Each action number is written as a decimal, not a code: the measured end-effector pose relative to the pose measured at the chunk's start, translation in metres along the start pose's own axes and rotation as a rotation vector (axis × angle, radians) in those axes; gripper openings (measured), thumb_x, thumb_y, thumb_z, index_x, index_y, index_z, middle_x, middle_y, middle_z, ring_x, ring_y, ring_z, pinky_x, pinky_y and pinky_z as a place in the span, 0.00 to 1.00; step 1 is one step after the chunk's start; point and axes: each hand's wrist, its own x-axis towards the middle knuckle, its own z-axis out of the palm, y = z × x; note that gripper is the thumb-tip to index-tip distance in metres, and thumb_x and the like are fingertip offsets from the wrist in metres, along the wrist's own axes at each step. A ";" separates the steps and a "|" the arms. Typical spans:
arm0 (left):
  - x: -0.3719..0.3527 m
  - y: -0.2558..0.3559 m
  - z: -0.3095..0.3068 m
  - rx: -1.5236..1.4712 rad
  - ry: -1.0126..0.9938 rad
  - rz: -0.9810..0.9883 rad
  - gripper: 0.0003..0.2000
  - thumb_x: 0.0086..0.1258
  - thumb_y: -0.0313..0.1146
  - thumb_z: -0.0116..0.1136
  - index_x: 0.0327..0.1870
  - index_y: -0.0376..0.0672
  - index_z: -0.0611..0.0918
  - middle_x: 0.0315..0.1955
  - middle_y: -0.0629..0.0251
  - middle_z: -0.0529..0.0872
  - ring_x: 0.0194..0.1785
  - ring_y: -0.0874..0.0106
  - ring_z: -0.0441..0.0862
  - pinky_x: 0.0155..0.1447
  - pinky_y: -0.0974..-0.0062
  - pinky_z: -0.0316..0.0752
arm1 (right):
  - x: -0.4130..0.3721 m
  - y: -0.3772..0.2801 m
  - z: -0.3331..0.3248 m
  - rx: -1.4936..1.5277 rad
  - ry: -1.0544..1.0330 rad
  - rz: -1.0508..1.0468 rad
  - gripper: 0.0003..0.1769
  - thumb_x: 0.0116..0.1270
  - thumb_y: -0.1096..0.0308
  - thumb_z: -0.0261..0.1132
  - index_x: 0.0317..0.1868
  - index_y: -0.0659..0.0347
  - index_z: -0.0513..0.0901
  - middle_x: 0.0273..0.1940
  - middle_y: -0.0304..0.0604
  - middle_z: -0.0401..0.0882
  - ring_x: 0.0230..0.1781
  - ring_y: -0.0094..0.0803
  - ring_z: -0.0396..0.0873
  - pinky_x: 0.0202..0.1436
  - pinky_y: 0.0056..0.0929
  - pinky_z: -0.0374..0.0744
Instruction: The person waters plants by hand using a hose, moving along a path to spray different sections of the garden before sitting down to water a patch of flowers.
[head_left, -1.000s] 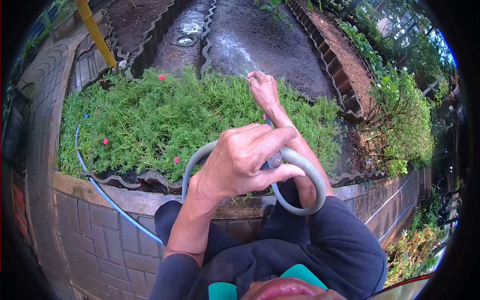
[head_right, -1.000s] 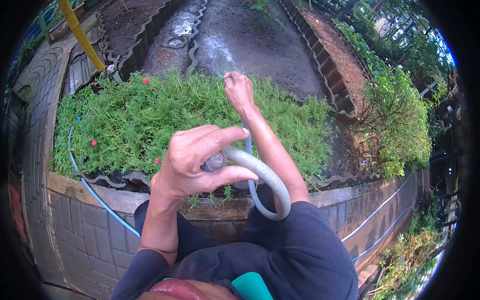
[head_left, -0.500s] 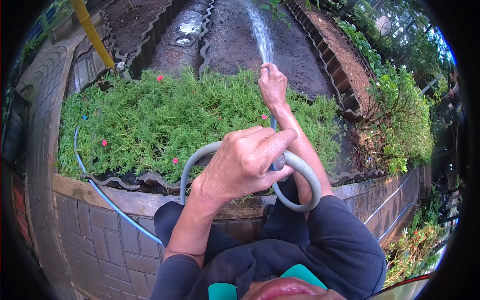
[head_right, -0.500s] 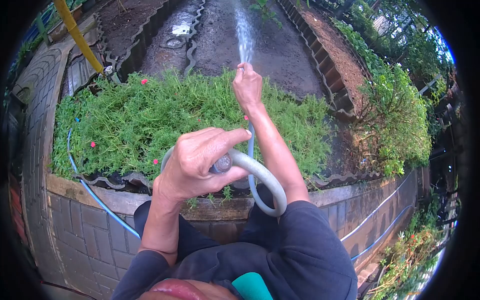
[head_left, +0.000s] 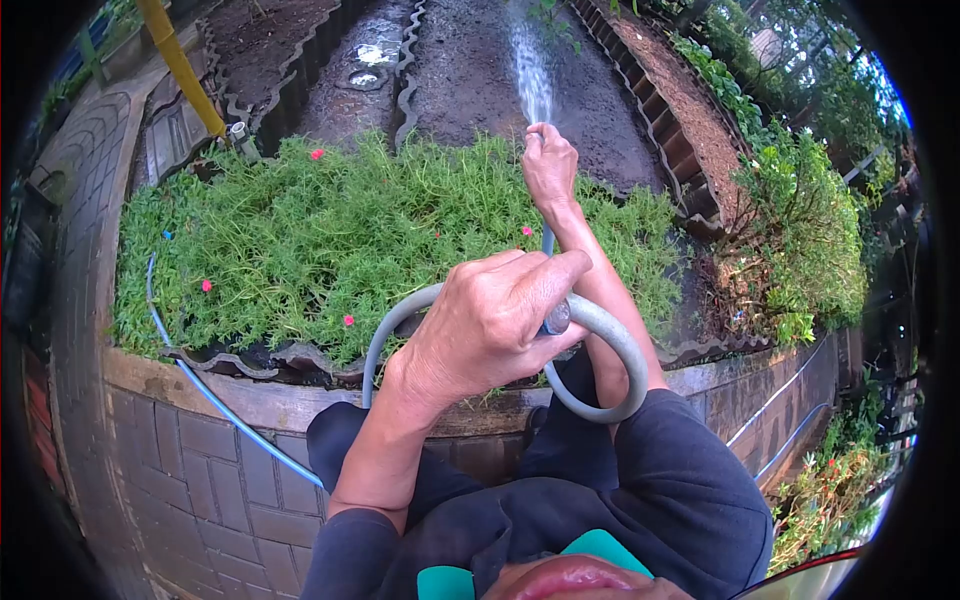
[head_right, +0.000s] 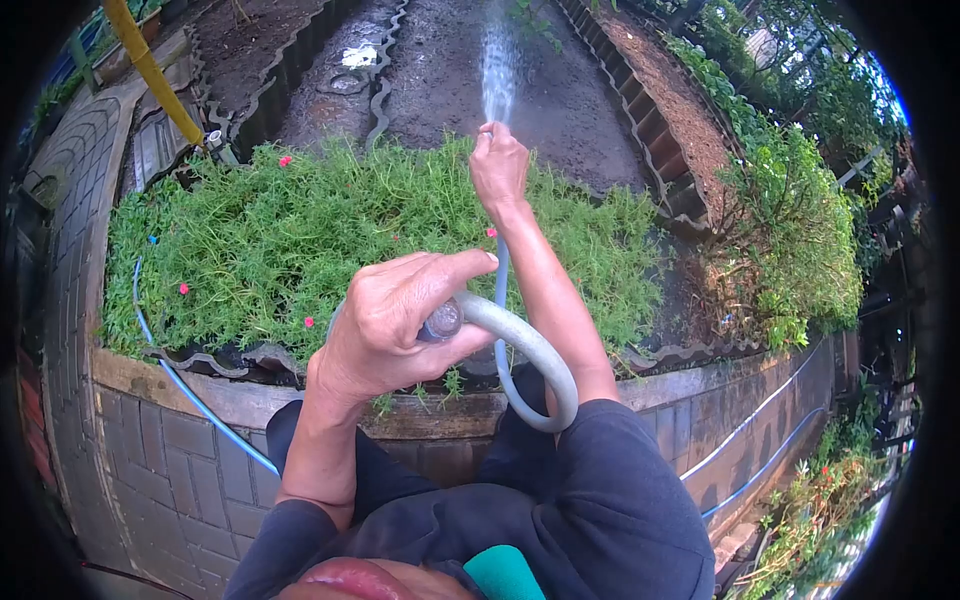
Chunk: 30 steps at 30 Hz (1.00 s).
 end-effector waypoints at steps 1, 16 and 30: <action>0.000 0.000 0.000 0.000 0.002 0.002 0.24 0.44 0.28 0.75 0.45 0.36 0.81 0.28 0.57 0.85 0.27 0.64 0.83 0.32 0.71 0.77 | 0.000 0.000 0.000 0.004 0.000 0.004 0.11 0.68 0.71 0.54 0.44 0.66 0.81 0.23 0.52 0.81 0.24 0.40 0.83 0.33 0.41 0.77; 0.001 -0.002 -0.004 -0.028 0.027 -0.031 0.25 0.42 0.27 0.76 0.47 0.37 0.83 0.26 0.61 0.85 0.27 0.71 0.84 0.31 0.76 0.77 | 0.001 0.040 -0.017 -0.074 -0.044 0.167 0.12 0.66 0.68 0.55 0.42 0.63 0.84 0.31 0.53 0.84 0.33 0.41 0.84 0.42 0.40 0.79; 0.001 -0.020 0.009 0.015 -0.036 -0.402 0.25 0.42 0.27 0.75 0.47 0.39 0.84 0.25 0.66 0.84 0.27 0.77 0.82 0.32 0.80 0.76 | 0.002 0.103 -0.051 -0.080 -0.141 0.387 0.12 0.68 0.67 0.56 0.44 0.57 0.85 0.24 0.45 0.81 0.23 0.30 0.75 0.31 0.37 0.73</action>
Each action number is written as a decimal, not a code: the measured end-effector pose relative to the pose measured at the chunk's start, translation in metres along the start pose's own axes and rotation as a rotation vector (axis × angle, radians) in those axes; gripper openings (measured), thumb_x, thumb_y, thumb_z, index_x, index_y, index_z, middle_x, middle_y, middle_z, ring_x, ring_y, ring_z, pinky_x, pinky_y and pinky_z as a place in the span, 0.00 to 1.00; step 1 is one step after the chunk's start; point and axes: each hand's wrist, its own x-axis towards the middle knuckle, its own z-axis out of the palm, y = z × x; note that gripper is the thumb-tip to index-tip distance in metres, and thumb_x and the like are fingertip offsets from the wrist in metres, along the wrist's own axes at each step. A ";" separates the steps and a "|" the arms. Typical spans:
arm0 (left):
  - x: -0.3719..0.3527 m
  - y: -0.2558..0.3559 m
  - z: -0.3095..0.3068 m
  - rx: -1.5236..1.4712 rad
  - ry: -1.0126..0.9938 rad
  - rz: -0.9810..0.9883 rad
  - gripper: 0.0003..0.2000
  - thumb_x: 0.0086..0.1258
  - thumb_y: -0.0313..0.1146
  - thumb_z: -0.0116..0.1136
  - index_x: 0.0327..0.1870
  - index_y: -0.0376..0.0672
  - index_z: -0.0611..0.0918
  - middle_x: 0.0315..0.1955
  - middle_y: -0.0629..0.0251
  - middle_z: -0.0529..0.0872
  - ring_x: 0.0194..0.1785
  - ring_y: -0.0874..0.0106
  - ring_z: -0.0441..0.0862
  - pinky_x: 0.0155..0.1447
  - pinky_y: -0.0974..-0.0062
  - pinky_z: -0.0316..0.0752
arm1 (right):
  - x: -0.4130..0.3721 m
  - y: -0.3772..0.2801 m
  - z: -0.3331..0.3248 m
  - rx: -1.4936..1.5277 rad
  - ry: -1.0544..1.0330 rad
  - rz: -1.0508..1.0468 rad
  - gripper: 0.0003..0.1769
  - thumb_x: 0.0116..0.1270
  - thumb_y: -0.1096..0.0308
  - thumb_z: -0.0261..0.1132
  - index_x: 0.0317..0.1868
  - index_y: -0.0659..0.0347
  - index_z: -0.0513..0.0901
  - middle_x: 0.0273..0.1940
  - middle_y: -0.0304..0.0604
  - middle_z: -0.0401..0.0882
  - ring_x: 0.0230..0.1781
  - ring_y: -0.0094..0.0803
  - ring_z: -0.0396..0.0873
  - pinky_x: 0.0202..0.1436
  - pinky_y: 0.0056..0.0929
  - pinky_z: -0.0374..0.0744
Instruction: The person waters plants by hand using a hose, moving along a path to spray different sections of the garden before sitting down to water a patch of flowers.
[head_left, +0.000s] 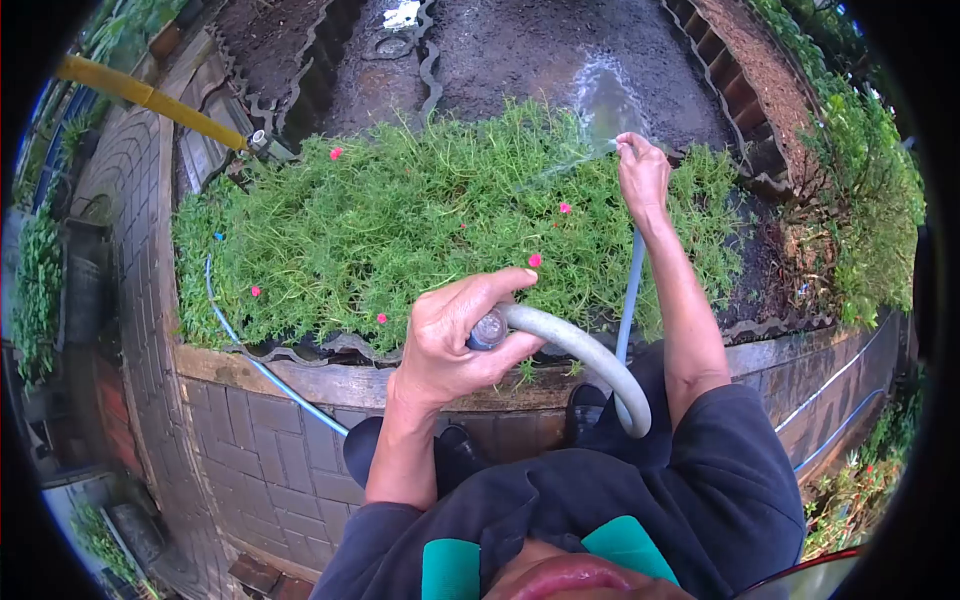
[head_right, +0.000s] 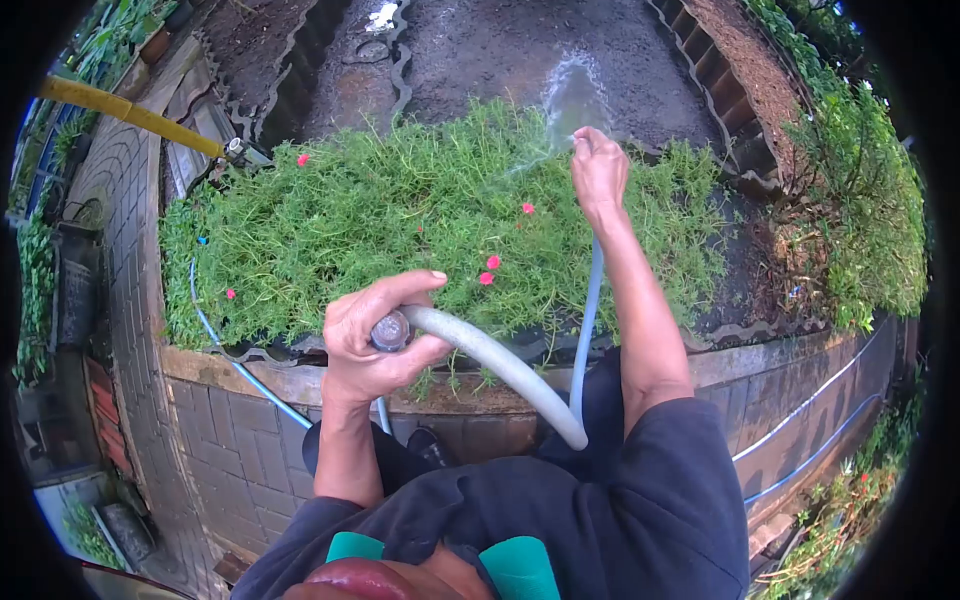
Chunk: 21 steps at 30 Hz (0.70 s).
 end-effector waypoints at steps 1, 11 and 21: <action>-0.002 0.005 0.001 0.000 -0.036 -0.005 0.24 0.42 0.28 0.75 0.46 0.37 0.84 0.25 0.65 0.84 0.27 0.75 0.82 0.32 0.78 0.76 | -0.005 -0.004 0.000 -0.012 -0.048 0.033 0.12 0.70 0.68 0.54 0.46 0.57 0.83 0.22 0.44 0.79 0.20 0.31 0.72 0.28 0.36 0.71; -0.001 0.036 0.006 -0.107 -0.164 -0.253 0.24 0.47 0.27 0.75 0.47 0.34 0.81 0.25 0.60 0.81 0.25 0.65 0.79 0.30 0.70 0.74 | -0.081 -0.036 0.010 0.151 -0.308 -0.274 0.08 0.70 0.70 0.57 0.47 0.60 0.79 0.28 0.54 0.80 0.26 0.39 0.81 0.33 0.39 0.77; -0.007 0.108 -0.052 -0.013 0.015 -0.484 0.24 0.45 0.27 0.74 0.48 0.38 0.84 0.27 0.63 0.85 0.29 0.70 0.84 0.35 0.75 0.76 | -0.053 -0.127 -0.061 0.517 -0.450 0.427 0.09 0.67 0.70 0.61 0.46 0.58 0.84 0.21 0.30 0.76 0.17 0.13 0.67 0.19 0.17 0.63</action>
